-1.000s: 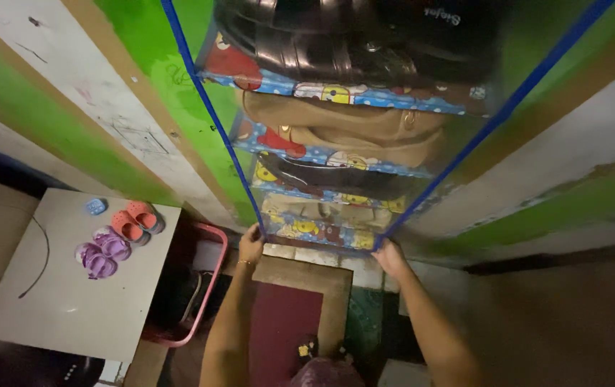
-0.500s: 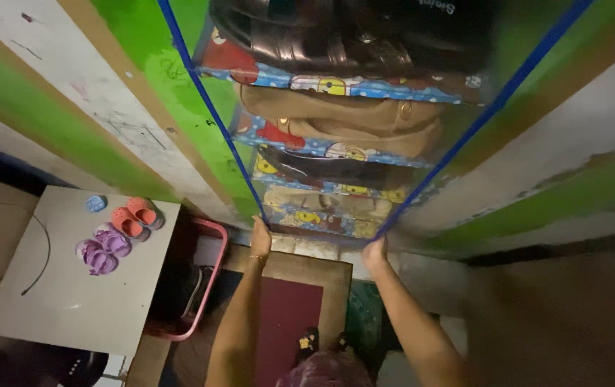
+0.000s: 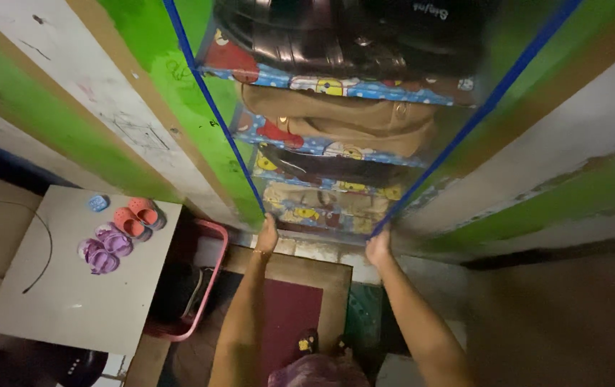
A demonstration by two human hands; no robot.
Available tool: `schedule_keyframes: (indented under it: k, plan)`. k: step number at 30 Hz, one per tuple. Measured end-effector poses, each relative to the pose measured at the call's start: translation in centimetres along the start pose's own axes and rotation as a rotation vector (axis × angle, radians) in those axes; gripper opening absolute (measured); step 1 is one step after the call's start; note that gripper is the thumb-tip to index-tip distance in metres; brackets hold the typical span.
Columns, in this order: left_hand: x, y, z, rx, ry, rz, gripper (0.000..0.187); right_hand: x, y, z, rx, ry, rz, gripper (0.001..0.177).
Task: Organizing shoes by placing them into a hanging shoe rack with zippered compartments
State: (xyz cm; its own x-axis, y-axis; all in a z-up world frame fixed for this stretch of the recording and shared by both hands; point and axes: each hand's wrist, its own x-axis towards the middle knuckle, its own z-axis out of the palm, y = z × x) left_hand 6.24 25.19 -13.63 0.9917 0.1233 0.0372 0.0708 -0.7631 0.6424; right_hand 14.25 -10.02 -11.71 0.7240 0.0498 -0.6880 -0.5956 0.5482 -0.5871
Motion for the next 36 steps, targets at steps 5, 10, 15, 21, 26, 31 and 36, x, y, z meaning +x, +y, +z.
schedule_keyframes:
  k: [5, 10, 15, 21, 26, 31, 36]
  plan:
    - [0.3, 0.6, -0.8, -0.4, -0.09, -0.561, 0.098, 1.9, 0.7, -1.3, 0.146, -0.082, -0.011, 0.066]
    - [0.4, 1.6, -1.8, -0.417, -0.149, -0.496, 0.09, 14.8, 6.0, -10.7, 0.034, -0.03, 0.12, 0.068]
    - [-0.1, 0.7, -2.3, -0.394, -0.166, -0.548, 0.092, 7.6, 2.4, -6.6, 0.042, -0.054, 0.069, 0.044]
    - [0.0, 3.9, -4.2, -0.467, -0.15, -0.542, 0.09, 8.4, 3.5, -10.3, -0.015, -0.031, 0.145, 0.056]
    - [-1.4, 6.6, -5.8, -0.542, -0.025, -0.497, 0.066, 6.9, 1.0, -5.2, -0.032, -0.131, 0.077, 0.058]
    - [-3.3, 8.1, -5.5, -0.413, -0.03, -0.579, 0.077, 3.9, 0.9, -3.4, -0.273, 0.018, -0.124, 0.056]
    - [-5.6, 9.8, -3.6, -0.264, -0.021, -0.558, 0.102, -0.7, 0.1, -6.0, -0.53, 0.059, -0.344, 0.057]
